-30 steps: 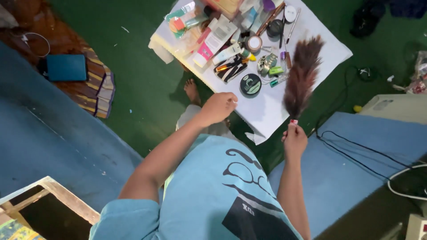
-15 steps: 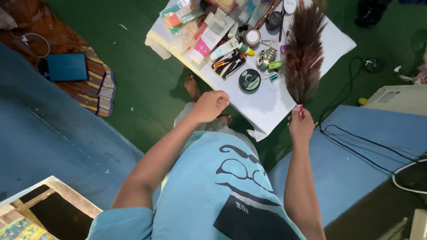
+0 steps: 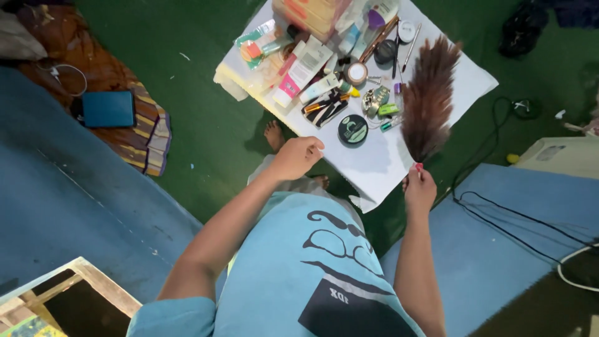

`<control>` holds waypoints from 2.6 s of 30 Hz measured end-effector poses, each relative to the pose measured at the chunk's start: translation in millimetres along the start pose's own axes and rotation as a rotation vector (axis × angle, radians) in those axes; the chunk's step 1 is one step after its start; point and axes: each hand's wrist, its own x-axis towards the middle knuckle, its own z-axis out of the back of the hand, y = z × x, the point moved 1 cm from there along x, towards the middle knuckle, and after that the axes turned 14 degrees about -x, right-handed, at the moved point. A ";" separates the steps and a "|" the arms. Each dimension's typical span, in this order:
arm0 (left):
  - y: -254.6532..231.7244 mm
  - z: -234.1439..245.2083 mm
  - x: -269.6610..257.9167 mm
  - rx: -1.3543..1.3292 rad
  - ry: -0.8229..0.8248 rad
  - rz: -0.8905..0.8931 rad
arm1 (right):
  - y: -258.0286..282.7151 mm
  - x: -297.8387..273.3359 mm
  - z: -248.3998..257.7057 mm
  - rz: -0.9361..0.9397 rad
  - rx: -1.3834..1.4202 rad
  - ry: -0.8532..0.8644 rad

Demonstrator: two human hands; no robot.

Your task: The person uses a feather duster to wipe a white table surface covered with various cosmetic items. They repeatedly sweep the duster across the table, occasionally moving items like tubes and compacts aside to reach the surface underneath.

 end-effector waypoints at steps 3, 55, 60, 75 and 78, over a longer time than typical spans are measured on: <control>-4.2 0.0 0.7 -0.019 -0.002 -0.015 | -14.6 -4.7 -8.0 0.032 0.174 -0.057; 4.9 -3.3 -3.2 0.041 0.104 -0.030 | -8.9 -38.5 -24.4 0.071 -0.156 0.054; 10.0 -12.0 7.9 0.079 0.135 -0.001 | -5.0 -26.5 -24.9 0.049 0.116 0.054; -15.0 16.4 20.4 -0.017 0.193 0.101 | 61.1 25.0 -3.8 0.095 -0.550 -0.123; -8.7 26.6 23.9 0.008 0.173 0.125 | 46.5 42.1 -7.2 -0.101 -0.597 -0.178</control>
